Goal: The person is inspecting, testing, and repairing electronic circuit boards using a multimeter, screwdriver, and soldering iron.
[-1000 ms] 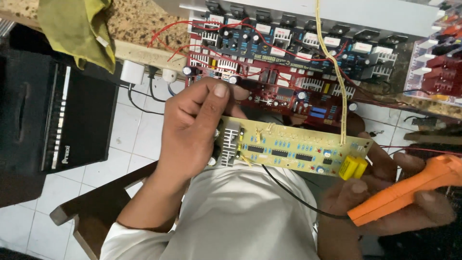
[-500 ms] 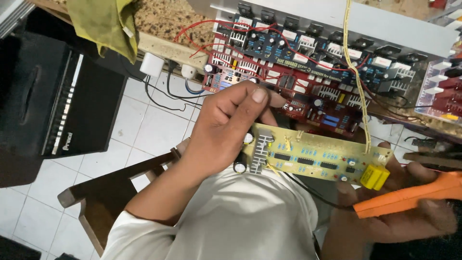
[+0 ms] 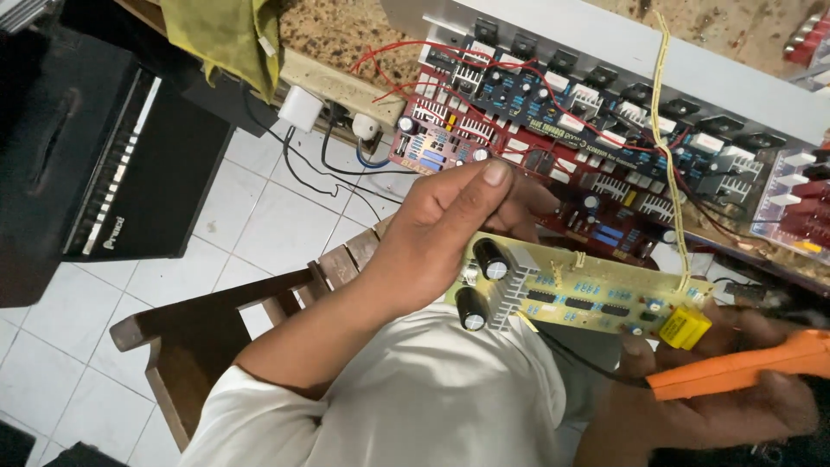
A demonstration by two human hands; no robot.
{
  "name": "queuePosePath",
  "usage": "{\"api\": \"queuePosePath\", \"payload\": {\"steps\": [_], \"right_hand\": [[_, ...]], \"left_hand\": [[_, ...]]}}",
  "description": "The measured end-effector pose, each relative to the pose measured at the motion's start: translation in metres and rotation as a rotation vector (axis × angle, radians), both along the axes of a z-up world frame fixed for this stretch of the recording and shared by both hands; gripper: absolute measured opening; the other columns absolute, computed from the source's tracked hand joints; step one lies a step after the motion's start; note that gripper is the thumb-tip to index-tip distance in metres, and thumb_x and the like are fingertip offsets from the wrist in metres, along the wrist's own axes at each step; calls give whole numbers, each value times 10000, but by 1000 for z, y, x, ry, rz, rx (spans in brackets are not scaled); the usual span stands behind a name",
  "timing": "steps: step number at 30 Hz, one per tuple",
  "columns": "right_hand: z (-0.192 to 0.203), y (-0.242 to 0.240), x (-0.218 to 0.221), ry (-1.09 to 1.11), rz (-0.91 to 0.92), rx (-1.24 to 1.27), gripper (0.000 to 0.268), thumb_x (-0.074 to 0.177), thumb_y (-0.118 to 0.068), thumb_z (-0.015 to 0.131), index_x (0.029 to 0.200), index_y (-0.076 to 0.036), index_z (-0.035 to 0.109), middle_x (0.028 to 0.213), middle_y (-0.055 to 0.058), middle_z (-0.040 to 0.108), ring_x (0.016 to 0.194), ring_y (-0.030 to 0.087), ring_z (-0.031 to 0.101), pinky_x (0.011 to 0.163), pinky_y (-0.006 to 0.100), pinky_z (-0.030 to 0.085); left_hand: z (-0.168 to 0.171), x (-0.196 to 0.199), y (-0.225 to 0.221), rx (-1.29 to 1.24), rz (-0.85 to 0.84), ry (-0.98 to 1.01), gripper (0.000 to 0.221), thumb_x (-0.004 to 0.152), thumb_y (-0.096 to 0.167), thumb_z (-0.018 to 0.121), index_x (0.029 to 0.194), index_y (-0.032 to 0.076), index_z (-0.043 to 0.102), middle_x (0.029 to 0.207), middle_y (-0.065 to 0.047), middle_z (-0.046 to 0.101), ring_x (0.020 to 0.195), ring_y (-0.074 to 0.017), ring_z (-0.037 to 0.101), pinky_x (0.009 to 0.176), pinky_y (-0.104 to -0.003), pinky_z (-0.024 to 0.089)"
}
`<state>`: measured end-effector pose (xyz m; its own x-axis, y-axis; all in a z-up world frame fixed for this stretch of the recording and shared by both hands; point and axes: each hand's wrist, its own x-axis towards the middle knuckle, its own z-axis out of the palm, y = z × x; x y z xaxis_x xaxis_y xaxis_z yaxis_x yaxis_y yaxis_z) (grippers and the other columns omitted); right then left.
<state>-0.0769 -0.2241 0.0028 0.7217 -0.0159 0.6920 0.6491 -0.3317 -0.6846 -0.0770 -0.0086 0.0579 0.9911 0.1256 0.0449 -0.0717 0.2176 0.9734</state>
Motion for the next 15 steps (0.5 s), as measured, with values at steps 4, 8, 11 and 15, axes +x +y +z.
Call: {"api": "queuePosePath", "payload": {"steps": [4, 8, 11, 15], "right_hand": [[0, -10, -6, 13, -8, -114, 628, 977, -101, 688, 1405, -234, 248, 1539, 208, 319, 1203, 368, 427, 1111, 449, 418], [4, -6, -7, 61, -36, -109, 624, 1049, 21, 660, 1420, -242, 234, 1496, 202, 334, 1247, 364, 418, 1056, 436, 430], [15, 3, -13, 87, -59, -117, 679, 908, 127, 551, 1383, -231, 222, 1471, 222, 323, 1240, 377, 412, 980, 427, 435], [21, 14, -19, 133, -106, -84, 751, 904, 239, 534, 1398, -237, 229, 1497, 220, 328, 1231, 400, 437, 1061, 455, 449]], "left_hand": [[-3, -1, 1, -22, -21, -1, 562, 1044, 522, 409, 1077, 55, 720, 913, -101, 759, 919, -200, 741, 955, -343, 552], [-6, -1, 2, -78, -38, 0, 527, 1050, 506, 431, 1094, 60, 709, 972, -99, 753, 883, -187, 735, 907, -326, 568], [-9, -1, 1, -101, -47, -19, 511, 1060, 487, 438, 1103, 52, 703, 1051, -105, 745, 912, -195, 729, 898, -329, 582], [-11, -1, 0, -133, -53, -29, 498, 1070, 462, 450, 1117, 37, 704, 1092, -106, 746, 938, -198, 729, 898, -328, 590]]}}
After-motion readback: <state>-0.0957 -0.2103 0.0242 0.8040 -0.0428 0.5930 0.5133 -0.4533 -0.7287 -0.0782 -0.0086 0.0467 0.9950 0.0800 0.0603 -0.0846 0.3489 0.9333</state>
